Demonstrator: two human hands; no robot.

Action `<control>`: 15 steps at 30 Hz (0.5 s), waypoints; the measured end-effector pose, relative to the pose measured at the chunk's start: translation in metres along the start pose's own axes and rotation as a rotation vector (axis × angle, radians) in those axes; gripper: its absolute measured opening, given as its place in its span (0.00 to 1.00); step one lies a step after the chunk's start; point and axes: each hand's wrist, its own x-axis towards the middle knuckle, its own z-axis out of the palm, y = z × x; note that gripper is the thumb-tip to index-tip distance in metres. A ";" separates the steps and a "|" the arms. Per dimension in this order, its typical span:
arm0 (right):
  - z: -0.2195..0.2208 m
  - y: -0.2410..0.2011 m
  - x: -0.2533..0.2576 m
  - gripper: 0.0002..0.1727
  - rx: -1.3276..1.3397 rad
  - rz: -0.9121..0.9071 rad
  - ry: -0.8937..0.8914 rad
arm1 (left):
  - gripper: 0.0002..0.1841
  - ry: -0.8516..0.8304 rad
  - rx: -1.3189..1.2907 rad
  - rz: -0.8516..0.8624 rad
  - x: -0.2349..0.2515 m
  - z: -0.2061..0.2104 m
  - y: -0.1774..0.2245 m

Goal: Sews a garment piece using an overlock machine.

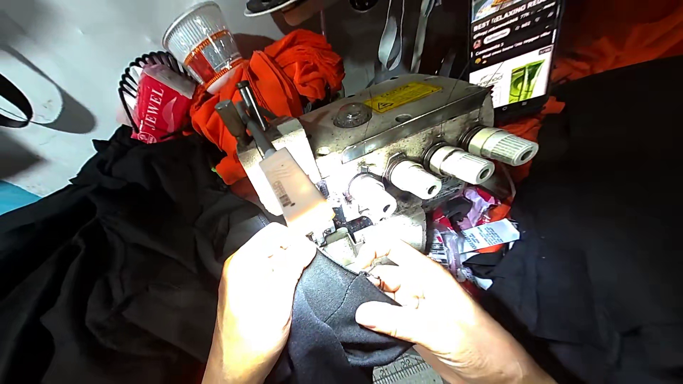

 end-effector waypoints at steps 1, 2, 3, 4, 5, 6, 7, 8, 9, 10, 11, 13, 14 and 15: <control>0.001 0.000 0.000 0.23 0.003 0.004 0.004 | 0.11 0.002 -0.008 -0.007 -0.001 0.000 0.001; 0.001 -0.001 -0.001 0.23 0.001 0.008 0.007 | 0.11 0.005 -0.012 -0.015 -0.001 0.000 0.001; 0.002 -0.001 -0.001 0.22 -0.005 0.010 0.012 | 0.11 0.008 -0.005 -0.022 -0.002 0.000 0.001; 0.002 -0.002 0.000 0.22 -0.015 0.008 0.018 | 0.11 0.013 -0.001 -0.022 -0.002 0.000 0.001; 0.003 -0.002 0.000 0.21 -0.023 -0.004 0.021 | 0.11 0.023 -0.016 -0.020 -0.002 0.001 0.000; 0.003 -0.003 0.000 0.21 -0.045 -0.024 0.026 | 0.11 0.030 -0.033 -0.011 -0.002 0.002 0.000; 0.003 -0.003 0.002 0.21 -0.087 -0.062 0.032 | 0.11 0.035 -0.051 0.001 -0.002 0.003 0.000; 0.004 -0.004 0.004 0.21 -0.139 -0.108 0.048 | 0.11 0.047 -0.059 0.010 -0.001 0.004 0.000; 0.005 -0.005 0.006 0.20 -0.188 -0.153 0.073 | 0.11 0.063 -0.061 0.021 -0.001 0.004 0.001; 0.007 -0.006 0.009 0.19 -0.228 -0.194 0.109 | 0.10 0.080 -0.060 0.041 0.000 0.004 0.002; 0.008 -0.008 0.012 0.17 -0.258 -0.233 0.150 | 0.09 0.106 -0.048 0.077 0.002 0.005 0.003; 0.014 -0.010 0.018 0.10 -0.283 -0.276 0.266 | 0.07 0.193 -0.033 0.185 0.009 0.009 0.002; 0.019 -0.007 0.019 0.08 -0.256 -0.289 0.328 | 0.04 0.237 -0.042 0.241 0.013 0.012 -0.001; 0.026 -0.003 0.021 0.08 -0.224 -0.320 0.369 | 0.02 0.266 -0.061 0.287 0.016 0.015 -0.005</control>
